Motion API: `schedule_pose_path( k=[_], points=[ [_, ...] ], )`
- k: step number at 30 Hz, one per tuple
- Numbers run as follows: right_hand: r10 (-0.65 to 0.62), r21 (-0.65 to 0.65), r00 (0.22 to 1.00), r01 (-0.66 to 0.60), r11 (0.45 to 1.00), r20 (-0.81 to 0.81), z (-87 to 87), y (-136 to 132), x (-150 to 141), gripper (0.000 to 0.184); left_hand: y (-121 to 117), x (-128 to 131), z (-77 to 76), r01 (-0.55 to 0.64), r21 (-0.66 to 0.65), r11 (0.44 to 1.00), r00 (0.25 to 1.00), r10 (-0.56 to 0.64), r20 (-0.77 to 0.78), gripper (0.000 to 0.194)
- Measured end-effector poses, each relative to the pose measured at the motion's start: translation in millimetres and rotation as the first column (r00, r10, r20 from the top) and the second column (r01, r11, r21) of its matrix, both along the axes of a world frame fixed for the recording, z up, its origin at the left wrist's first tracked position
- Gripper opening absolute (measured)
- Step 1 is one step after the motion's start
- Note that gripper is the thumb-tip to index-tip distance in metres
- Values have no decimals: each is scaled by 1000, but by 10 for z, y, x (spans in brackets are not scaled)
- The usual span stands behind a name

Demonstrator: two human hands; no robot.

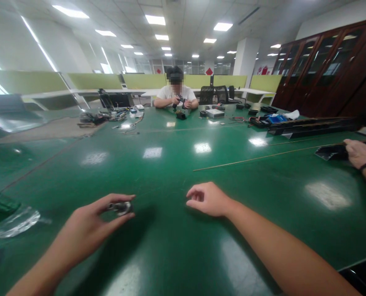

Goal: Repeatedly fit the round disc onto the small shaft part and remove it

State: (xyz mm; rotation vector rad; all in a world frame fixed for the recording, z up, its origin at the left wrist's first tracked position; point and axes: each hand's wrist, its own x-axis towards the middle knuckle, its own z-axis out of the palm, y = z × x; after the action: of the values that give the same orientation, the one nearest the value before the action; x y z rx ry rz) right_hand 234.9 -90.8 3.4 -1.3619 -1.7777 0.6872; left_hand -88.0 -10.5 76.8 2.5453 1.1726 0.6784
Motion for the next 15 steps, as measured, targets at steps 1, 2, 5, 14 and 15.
schedule_pose_path(
  k=[1, 2, 5, 14, 15],
  points=[
    [4, 11, 1000, -4, 1000, -5, 4, -2, 5, 19, 26, 200, -15, 81, -18, 997, 997, -81, 19, 44],
    [7, 25, 1000, -7, 1000, -8, 9, -5, 11, 17, 41, 422, -36, 177, -16, 984, 983, -176, 52, 38],
    [7, 76, 1000, -6, 997, 0, 26, -11, 38, 12, 31, 1049, -151, 366, -65, 928, 930, -363, 60, 19],
    [-55, 96, 997, 51, 994, 44, 34, 10, 41, 11, -37, 1327, -622, 318, -151, 936, 930, -277, 243, 17],
    [-54, 93, 998, 50, 994, 42, 35, 8, 35, 11, -41, 1310, -630, 316, -150, 937, 928, -273, 252, 17]
  ],
)
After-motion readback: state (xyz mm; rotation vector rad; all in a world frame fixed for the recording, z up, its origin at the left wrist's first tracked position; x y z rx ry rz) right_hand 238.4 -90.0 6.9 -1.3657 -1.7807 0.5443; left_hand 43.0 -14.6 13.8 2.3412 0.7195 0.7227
